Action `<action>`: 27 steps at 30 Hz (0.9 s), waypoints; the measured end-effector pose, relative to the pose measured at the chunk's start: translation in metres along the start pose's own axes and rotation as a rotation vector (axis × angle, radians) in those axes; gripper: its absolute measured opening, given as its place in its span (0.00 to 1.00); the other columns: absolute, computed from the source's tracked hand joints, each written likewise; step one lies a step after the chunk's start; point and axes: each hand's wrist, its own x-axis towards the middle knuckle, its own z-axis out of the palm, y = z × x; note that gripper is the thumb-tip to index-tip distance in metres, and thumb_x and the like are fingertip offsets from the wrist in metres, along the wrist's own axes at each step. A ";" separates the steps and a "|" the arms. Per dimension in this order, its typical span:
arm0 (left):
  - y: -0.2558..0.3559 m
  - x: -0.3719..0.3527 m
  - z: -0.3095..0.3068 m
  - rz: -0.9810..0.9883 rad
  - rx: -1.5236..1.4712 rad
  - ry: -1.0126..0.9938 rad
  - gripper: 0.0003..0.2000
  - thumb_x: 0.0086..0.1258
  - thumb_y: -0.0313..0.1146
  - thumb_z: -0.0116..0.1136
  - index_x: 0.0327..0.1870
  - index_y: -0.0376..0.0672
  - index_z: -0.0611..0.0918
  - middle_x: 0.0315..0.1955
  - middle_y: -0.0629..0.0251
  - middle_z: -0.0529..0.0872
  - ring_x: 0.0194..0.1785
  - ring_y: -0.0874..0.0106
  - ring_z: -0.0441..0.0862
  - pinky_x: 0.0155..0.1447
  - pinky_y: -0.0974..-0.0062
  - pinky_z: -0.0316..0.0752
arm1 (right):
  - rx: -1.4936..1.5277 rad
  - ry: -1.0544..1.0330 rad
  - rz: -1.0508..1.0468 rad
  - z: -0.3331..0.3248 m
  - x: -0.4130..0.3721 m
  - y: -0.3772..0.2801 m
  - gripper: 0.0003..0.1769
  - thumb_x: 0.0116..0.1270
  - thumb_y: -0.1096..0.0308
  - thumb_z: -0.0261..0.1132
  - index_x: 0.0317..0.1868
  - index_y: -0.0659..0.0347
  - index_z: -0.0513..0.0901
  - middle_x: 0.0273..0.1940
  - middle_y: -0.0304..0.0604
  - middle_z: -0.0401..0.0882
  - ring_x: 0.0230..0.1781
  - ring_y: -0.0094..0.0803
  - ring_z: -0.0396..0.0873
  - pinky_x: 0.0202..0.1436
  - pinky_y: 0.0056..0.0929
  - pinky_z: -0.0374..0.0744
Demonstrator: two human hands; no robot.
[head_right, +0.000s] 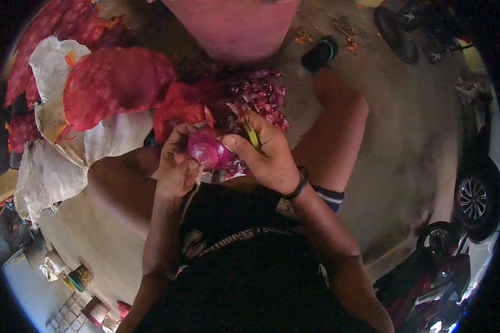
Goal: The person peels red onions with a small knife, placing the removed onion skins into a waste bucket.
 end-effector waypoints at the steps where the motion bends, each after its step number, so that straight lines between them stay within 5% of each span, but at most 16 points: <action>1: 0.003 -0.002 0.000 -0.011 0.010 0.000 0.28 0.59 0.25 0.71 0.61 0.38 0.72 0.62 0.59 0.73 0.60 0.67 0.77 0.66 0.66 0.73 | 0.059 0.001 0.048 0.001 0.000 -0.002 0.13 0.72 0.64 0.65 0.50 0.63 0.77 0.36 0.30 0.77 0.36 0.16 0.73 0.40 0.21 0.74; 6: 0.006 -0.004 -0.002 0.001 0.089 -0.157 0.31 0.58 0.32 0.74 0.61 0.38 0.71 0.61 0.56 0.74 0.62 0.65 0.77 0.67 0.63 0.73 | 0.276 0.220 0.087 -0.004 0.019 0.008 0.12 0.75 0.66 0.61 0.53 0.62 0.77 0.39 0.33 0.83 0.36 0.17 0.78 0.41 0.22 0.77; 9: 0.001 -0.006 -0.005 -0.020 -0.009 -0.117 0.32 0.59 0.32 0.72 0.63 0.39 0.69 0.61 0.55 0.75 0.64 0.63 0.76 0.68 0.61 0.72 | -0.322 0.108 -0.022 -0.012 0.021 0.000 0.16 0.74 0.67 0.61 0.58 0.64 0.74 0.43 0.41 0.84 0.41 0.29 0.82 0.47 0.29 0.80; 12: -0.002 -0.003 -0.011 -0.003 -0.183 -0.044 0.31 0.62 0.28 0.68 0.65 0.40 0.67 0.61 0.54 0.75 0.66 0.61 0.74 0.69 0.58 0.71 | -0.743 0.209 -0.122 -0.023 0.022 0.034 0.22 0.72 0.71 0.61 0.64 0.63 0.72 0.46 0.50 0.81 0.45 0.45 0.82 0.50 0.36 0.79; 15: 0.002 -0.001 -0.009 -0.004 -0.304 0.060 0.27 0.65 0.24 0.63 0.65 0.41 0.66 0.61 0.54 0.75 0.67 0.60 0.73 0.70 0.56 0.72 | -0.883 0.240 -0.348 -0.021 0.014 0.044 0.27 0.70 0.75 0.59 0.69 0.58 0.70 0.47 0.55 0.79 0.46 0.54 0.79 0.50 0.38 0.78; 21: 0.002 0.006 -0.003 0.029 -0.299 0.057 0.26 0.67 0.20 0.60 0.65 0.44 0.66 0.61 0.55 0.74 0.66 0.58 0.74 0.69 0.50 0.72 | -0.713 -0.008 -0.197 -0.024 0.001 0.036 0.27 0.70 0.78 0.57 0.69 0.58 0.70 0.47 0.56 0.78 0.46 0.53 0.79 0.51 0.39 0.77; 24: 0.003 0.008 -0.003 0.036 -0.207 0.079 0.27 0.67 0.23 0.60 0.66 0.46 0.66 0.63 0.54 0.73 0.67 0.56 0.73 0.68 0.48 0.73 | -0.620 0.028 -0.229 -0.023 -0.003 0.035 0.24 0.71 0.75 0.57 0.67 0.62 0.72 0.47 0.58 0.79 0.47 0.52 0.80 0.51 0.37 0.77; 27: 0.004 0.009 -0.001 0.058 -0.114 0.129 0.27 0.67 0.23 0.61 0.66 0.46 0.65 0.64 0.54 0.71 0.67 0.55 0.73 0.67 0.48 0.74 | -0.638 0.020 -0.020 -0.022 -0.005 0.039 0.20 0.74 0.71 0.56 0.64 0.67 0.74 0.46 0.60 0.81 0.49 0.51 0.82 0.53 0.36 0.77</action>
